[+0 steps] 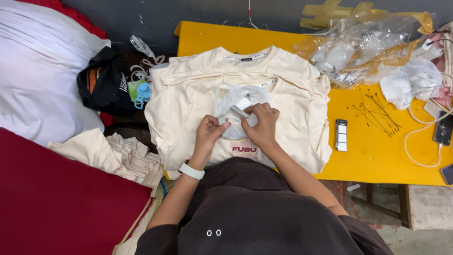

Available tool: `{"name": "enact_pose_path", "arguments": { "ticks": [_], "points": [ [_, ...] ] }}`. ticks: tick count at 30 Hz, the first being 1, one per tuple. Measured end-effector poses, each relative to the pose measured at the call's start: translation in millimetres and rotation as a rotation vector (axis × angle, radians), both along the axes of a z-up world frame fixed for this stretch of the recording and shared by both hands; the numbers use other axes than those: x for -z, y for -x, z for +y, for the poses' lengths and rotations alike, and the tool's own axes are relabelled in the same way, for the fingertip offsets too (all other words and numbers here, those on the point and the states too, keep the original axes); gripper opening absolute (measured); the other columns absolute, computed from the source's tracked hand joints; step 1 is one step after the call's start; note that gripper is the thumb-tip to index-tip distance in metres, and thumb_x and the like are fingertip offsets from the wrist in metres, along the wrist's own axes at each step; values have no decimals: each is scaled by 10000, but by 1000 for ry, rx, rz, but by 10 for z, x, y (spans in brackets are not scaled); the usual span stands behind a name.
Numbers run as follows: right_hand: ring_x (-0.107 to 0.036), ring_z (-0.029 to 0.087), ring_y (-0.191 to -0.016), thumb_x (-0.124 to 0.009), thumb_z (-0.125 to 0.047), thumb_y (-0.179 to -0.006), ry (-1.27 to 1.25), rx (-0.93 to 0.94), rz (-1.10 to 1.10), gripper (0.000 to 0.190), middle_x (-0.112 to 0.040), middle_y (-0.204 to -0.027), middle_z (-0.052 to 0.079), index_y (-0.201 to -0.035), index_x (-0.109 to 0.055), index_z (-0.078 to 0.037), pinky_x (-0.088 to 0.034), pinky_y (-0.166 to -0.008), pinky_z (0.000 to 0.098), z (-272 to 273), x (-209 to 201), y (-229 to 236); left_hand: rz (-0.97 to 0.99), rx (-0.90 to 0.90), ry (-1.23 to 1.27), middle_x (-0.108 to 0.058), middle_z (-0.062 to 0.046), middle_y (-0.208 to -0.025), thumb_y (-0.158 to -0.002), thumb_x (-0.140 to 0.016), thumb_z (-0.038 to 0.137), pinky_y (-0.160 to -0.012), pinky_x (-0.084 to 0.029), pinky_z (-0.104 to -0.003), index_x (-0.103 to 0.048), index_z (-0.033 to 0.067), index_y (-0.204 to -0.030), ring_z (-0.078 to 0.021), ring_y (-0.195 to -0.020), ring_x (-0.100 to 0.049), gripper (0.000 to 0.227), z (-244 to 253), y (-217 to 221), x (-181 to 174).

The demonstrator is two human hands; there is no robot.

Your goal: Attaching brand tags to the collars of t-shirts and folding them into stacks on a work table.

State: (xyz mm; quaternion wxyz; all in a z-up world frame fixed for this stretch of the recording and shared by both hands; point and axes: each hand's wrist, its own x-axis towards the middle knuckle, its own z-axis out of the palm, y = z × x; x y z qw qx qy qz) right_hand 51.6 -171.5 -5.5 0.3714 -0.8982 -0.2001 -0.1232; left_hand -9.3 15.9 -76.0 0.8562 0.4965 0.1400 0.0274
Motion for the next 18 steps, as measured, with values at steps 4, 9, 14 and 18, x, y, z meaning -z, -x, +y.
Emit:
{"name": "enact_pose_path", "arguments": {
  "ticks": [4,9,14,18],
  "points": [
    [-565,176,-904,-817,-168,-785,7,-66,-123,213,-646,-835,-64,-971,-722,-206,-289,-932,437,17,-350,140,33,12,125,-654,-83,-978,-932,-735,62,-728,-619,-286,-486,87,-951,-231,-956,-742,251,-169,59,-776],
    [-586,206,-944,-866,-185,-732,83,-253,-175,328,-666,-874,-48,-1036,-741,-201,-315,-934,450,-82,-676,140,-21,113,353,-600,-18,-964,-928,-724,62,-785,-670,-391,-482,114,-1032,-213,-906,-740,269,-196,-30,-669],
    [-537,314,-1199,-902,-327,-738,53,-374,-70,380,-636,-1231,50,-994,-675,-161,-352,-959,463,-45,-1162,234,-79,267,556,-652,-94,-1061,-925,-697,28,-746,-680,-432,-468,124,-1100,-278,-913,-753,304,-206,-40,-520],
    [-539,378,-1349,-917,-335,-706,11,-478,-13,478,-614,-1425,135,-992,-601,-119,-385,-1001,481,-11,-1322,271,-112,341,653,-685,-157,-1110,-902,-713,34,-766,-674,-473,-473,144,-1141,-325,-952,-753,356,-174,2,-591]
  ]
}}
